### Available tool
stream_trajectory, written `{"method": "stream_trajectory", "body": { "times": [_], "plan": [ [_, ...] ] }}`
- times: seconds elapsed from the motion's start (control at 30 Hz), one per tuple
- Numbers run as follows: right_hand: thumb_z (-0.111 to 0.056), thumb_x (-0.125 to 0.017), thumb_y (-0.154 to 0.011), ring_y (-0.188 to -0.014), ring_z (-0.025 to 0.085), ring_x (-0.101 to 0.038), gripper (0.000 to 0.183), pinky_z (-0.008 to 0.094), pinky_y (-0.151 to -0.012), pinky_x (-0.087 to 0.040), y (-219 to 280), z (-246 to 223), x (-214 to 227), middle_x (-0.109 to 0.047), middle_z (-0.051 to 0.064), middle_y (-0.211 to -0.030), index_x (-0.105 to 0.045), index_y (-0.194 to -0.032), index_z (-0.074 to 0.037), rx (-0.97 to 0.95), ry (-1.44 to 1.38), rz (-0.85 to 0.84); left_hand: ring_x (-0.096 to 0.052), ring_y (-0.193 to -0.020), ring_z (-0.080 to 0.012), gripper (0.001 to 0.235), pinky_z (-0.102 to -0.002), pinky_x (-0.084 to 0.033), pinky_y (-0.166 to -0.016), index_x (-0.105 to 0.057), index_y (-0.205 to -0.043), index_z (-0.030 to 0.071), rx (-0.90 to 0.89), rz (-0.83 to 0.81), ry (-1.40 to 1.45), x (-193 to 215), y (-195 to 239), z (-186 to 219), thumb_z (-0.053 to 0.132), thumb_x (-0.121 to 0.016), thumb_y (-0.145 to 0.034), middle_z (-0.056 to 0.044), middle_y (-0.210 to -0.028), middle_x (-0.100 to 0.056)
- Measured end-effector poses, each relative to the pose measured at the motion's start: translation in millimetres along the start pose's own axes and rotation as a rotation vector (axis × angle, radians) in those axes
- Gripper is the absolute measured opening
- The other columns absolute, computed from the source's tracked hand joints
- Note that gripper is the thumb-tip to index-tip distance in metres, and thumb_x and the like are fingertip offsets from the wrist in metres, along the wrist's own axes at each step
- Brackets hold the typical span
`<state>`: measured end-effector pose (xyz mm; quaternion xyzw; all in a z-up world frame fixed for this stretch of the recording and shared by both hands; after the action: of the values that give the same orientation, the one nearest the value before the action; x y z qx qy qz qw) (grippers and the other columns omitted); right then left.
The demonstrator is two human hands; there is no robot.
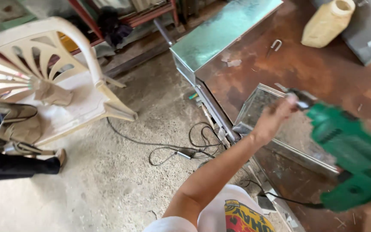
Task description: The person positions a small metal hinge on the edge of a galvanized metal lid, marks the hole locations with a marker, drills holes using a green power drill, and sets rivets through the hinge with a hand riveter. They then lift and reposition the lid on the workbench to check the fit of the attached hinge.
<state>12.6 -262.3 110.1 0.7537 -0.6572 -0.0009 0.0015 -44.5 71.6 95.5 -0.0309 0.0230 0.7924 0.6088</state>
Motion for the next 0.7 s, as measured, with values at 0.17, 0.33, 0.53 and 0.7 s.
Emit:
{"method": "stream_trajectory", "body": {
  "times": [0.17, 0.33, 0.53, 0.7],
  "plan": [
    [-0.005, -0.062, -0.096, -0.104, 0.018, -0.064, 0.043, 0.035, -0.095, -0.058, 48, -20, -107, -0.063, 0.007, -0.131, -0.056, -0.139, -0.005, -0.042, -0.041, -0.139, -0.068, -0.069, -0.0267, 0.05, -0.038, -0.058, -0.07, -0.051, -0.106, 0.004, 0.129, 0.391, 1.339, 41, 5, 35, 0.052, -0.061, -0.109, -0.012, -0.078, -0.062],
    [-0.016, -0.07, -0.079, -0.093, 0.021, -0.063, 0.064, 0.035, -0.083, -0.056, 62, -40, -191, -0.065, 0.011, -0.118, -0.055, -0.139, 0.002, -0.078, -0.229, -0.438, -0.067, -0.061, -0.0222, 0.049, -0.038, -0.06, -0.062, -0.051, -0.104, 0.003, 0.023, 0.46, 1.216, 79, 21, 60, 0.05, -0.066, -0.104, -0.009, -0.071, -0.059],
    [-0.015, -0.066, -0.091, -0.085, 0.025, -0.071, 0.052, 0.041, -0.073, -0.064, 43, 9, -173, -0.069, 0.01, -0.119, -0.054, -0.14, -0.003, -0.18, -0.304, -0.411, -0.067, -0.075, -0.023, 0.058, -0.037, -0.056, -0.068, -0.057, -0.113, -0.003, 0.074, 0.537, 0.863, 111, 57, 53, 0.052, -0.062, -0.098, -0.013, -0.087, -0.065],
    [-0.021, -0.056, -0.1, -0.096, 0.028, -0.071, 0.061, 0.041, -0.083, -0.06, 46, 13, -194, -0.067, 0.008, -0.13, -0.048, -0.159, -0.005, -0.261, -0.158, -0.613, -0.072, -0.067, -0.0194, 0.037, -0.028, -0.062, -0.06, -0.051, -0.111, 0.005, 0.021, 0.58, 1.168, 98, 54, 30, 0.035, -0.072, -0.105, -0.007, -0.081, -0.065]
  ]
}}
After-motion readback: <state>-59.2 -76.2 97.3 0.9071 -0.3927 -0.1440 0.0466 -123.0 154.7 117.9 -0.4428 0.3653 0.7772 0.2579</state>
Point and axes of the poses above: each hand's wrist, its own y-axis away from the middle knuckle, its own x-axis out of the back of the hand, z = x × y, the point moved 10 cm from there along -y, towards the middle knuckle
